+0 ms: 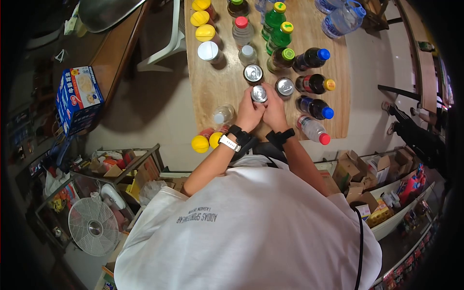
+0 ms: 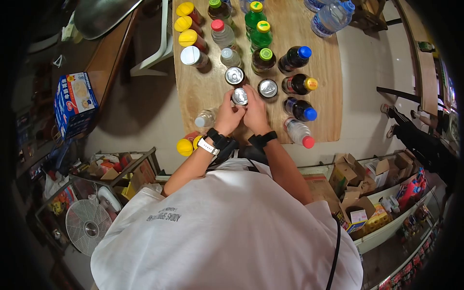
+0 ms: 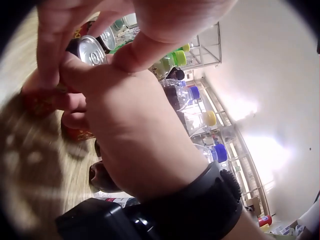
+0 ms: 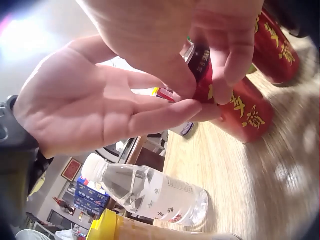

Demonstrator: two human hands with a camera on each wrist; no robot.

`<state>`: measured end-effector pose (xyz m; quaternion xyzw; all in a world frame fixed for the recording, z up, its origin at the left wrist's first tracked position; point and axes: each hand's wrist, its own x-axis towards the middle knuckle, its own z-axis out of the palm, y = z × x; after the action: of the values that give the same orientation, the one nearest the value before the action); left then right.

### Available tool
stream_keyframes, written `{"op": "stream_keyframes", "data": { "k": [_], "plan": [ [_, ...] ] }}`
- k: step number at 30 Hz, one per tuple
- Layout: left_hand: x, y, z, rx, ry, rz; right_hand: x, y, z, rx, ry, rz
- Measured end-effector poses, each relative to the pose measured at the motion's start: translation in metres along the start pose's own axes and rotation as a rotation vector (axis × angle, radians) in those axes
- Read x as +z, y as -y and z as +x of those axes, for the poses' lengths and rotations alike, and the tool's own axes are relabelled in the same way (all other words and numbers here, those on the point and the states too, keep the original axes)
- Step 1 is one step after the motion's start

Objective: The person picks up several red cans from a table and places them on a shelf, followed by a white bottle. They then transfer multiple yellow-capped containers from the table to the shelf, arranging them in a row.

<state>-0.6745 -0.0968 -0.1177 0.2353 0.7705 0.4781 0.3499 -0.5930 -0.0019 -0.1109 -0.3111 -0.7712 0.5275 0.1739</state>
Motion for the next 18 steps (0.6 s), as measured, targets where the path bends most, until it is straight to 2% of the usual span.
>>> {"op": "stream_keyframes", "data": {
  "k": [3,6,12,18],
  "plan": [
    [-0.001,-0.009,-0.003,-0.092,0.033,-0.045,0.002,-0.005,0.0,-0.007,-0.006,-0.019],
    [0.001,-0.005,-0.001,-0.052,0.006,-0.035,0.0,-0.003,-0.001,-0.064,-0.024,-0.097],
    [0.004,-0.004,0.003,-0.016,-0.035,0.058,-0.001,0.004,-0.003,-0.062,-0.052,-0.167],
    [0.005,-0.003,0.009,-0.057,-0.024,0.054,-0.005,0.005,-0.004,-0.042,-0.058,-0.182]
  ]
}}
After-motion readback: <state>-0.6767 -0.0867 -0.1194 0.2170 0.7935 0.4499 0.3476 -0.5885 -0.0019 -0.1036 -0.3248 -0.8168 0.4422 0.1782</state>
